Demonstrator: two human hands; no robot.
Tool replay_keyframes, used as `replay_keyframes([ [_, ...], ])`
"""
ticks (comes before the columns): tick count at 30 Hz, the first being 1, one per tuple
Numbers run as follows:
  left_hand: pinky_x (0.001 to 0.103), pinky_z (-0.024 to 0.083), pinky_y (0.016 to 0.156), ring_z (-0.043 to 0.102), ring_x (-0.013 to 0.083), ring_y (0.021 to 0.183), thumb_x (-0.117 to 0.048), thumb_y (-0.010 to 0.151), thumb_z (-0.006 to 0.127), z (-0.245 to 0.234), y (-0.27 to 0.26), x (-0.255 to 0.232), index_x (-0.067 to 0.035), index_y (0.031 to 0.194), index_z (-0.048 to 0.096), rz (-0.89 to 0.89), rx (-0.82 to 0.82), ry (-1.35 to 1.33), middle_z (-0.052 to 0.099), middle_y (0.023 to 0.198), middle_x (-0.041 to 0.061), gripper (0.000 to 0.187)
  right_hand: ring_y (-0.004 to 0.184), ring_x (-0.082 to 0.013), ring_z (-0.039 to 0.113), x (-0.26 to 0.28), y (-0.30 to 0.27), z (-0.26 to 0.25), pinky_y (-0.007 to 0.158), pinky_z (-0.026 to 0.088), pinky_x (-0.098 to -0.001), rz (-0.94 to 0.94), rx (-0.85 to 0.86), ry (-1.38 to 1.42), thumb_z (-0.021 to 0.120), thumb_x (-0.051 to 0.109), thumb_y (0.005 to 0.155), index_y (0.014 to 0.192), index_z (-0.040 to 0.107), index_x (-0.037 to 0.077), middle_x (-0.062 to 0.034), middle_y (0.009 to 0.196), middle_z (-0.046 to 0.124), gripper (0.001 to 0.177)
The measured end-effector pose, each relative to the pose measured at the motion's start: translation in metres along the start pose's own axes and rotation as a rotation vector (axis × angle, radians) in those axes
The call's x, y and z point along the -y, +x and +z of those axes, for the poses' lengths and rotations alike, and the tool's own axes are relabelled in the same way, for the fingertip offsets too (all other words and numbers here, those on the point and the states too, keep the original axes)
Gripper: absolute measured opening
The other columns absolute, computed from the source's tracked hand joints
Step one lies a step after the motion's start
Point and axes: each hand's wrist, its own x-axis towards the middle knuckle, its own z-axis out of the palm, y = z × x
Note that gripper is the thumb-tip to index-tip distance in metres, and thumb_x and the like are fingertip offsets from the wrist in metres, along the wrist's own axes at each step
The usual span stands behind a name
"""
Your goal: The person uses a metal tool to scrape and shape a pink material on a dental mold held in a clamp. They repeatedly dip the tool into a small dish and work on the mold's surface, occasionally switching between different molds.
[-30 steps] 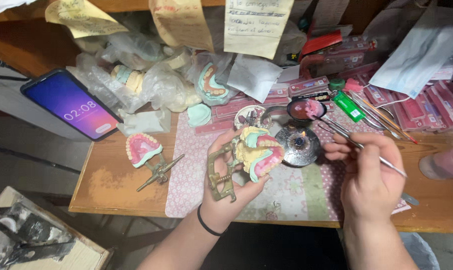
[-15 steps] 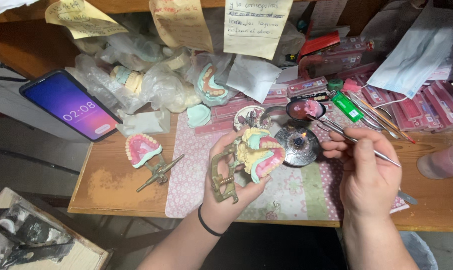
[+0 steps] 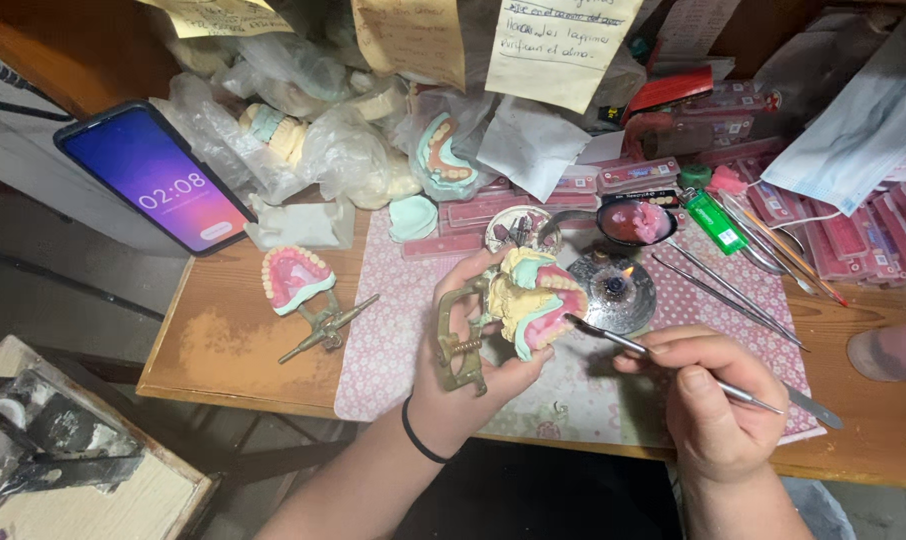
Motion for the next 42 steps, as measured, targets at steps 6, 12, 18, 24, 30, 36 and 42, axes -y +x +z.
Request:
replay_keyframes([
  [6, 0.035, 0.064, 0.095, 0.072, 0.0272, 0.117, 0.0, 0.078, 0.084, -0.002, -0.005, 0.011, -0.006, 0.146, 0.041, -0.064, 0.008, -0.108, 0.063, 0.137, 0.023, 0.082, 0.085, -0.0342, 0.08, 0.002, 0.003, 0.003, 0.087, 0.067, -0.0405, 0.02, 0.036, 0.01, 0.059, 0.022, 0.1, 0.106, 0.068, -0.006, -0.0259, 0.099, 0.074, 0.03],
  [12, 0.035, 0.064, 0.098, 0.069, 0.0276, 0.124, -0.001, 0.076, 0.084, -0.002, -0.003, 0.008, -0.005, 0.145, 0.042, -0.054, 0.008, -0.095, 0.059, 0.143, 0.021, 0.08, 0.088, -0.0327, 0.081, 0.004, 0.003, 0.001, 0.088, 0.067, -0.0396, 0.015, 0.073, -0.091, 0.059, 0.026, 0.101, 0.105, 0.069, -0.003, -0.0232, 0.101, 0.076, 0.031],
  [18, 0.034, 0.065, 0.095, 0.071, 0.027, 0.12, -0.002, 0.075, 0.085, -0.002, -0.002, 0.007, -0.005, 0.144, 0.043, -0.062, -0.003, -0.061, 0.062, 0.14, 0.02, 0.081, 0.086, -0.0335, 0.081, 0.001, 0.001, -0.003, 0.085, 0.068, -0.0387, -0.012, 0.049, -0.114, 0.057, 0.024, 0.102, 0.104, 0.069, -0.003, -0.0229, 0.103, 0.075, 0.029],
  [24, 0.033, 0.065, 0.091, 0.072, 0.0271, 0.119, -0.002, 0.075, 0.085, -0.001, -0.004, 0.008, -0.007, 0.144, 0.043, -0.095, -0.009, -0.112, 0.062, 0.141, 0.02, 0.081, 0.083, -0.035, 0.081, -0.004, -0.003, -0.004, 0.084, 0.07, -0.0403, -0.029, 0.006, -0.096, 0.058, 0.023, 0.102, 0.106, 0.068, -0.004, -0.0231, 0.105, 0.074, 0.029],
  [30, 0.035, 0.065, 0.096, 0.066, 0.0273, 0.128, -0.002, 0.078, 0.085, -0.002, -0.006, 0.013, -0.007, 0.146, 0.041, -0.039, 0.006, -0.082, 0.056, 0.147, 0.019, 0.081, 0.087, -0.0312, 0.082, 0.005, 0.001, 0.0, 0.088, 0.067, -0.0371, -0.015, 0.061, -0.243, 0.057, 0.026, 0.101, 0.104, 0.07, -0.001, -0.0202, 0.106, 0.076, 0.03],
  [36, 0.034, 0.064, 0.097, 0.066, 0.0264, 0.128, -0.004, 0.077, 0.085, -0.001, -0.005, 0.011, -0.006, 0.145, 0.042, -0.042, 0.006, -0.073, 0.057, 0.145, 0.019, 0.081, 0.096, -0.0295, 0.08, 0.007, 0.005, -0.003, 0.091, 0.063, -0.0345, -0.068, 0.163, -0.365, 0.055, 0.027, 0.1, 0.102, 0.072, 0.0, -0.0207, 0.103, 0.077, 0.031],
  [42, 0.034, 0.063, 0.097, 0.066, 0.0251, 0.126, -0.004, 0.076, 0.085, -0.001, -0.002, 0.006, -0.007, 0.145, 0.044, -0.067, 0.015, -0.042, 0.059, 0.142, 0.018, 0.081, 0.097, -0.0274, 0.082, 0.006, 0.01, -0.005, 0.089, 0.064, -0.0336, -0.156, 0.278, -0.414, 0.053, 0.03, 0.101, 0.105, 0.073, 0.003, -0.015, 0.105, 0.079, 0.033],
])
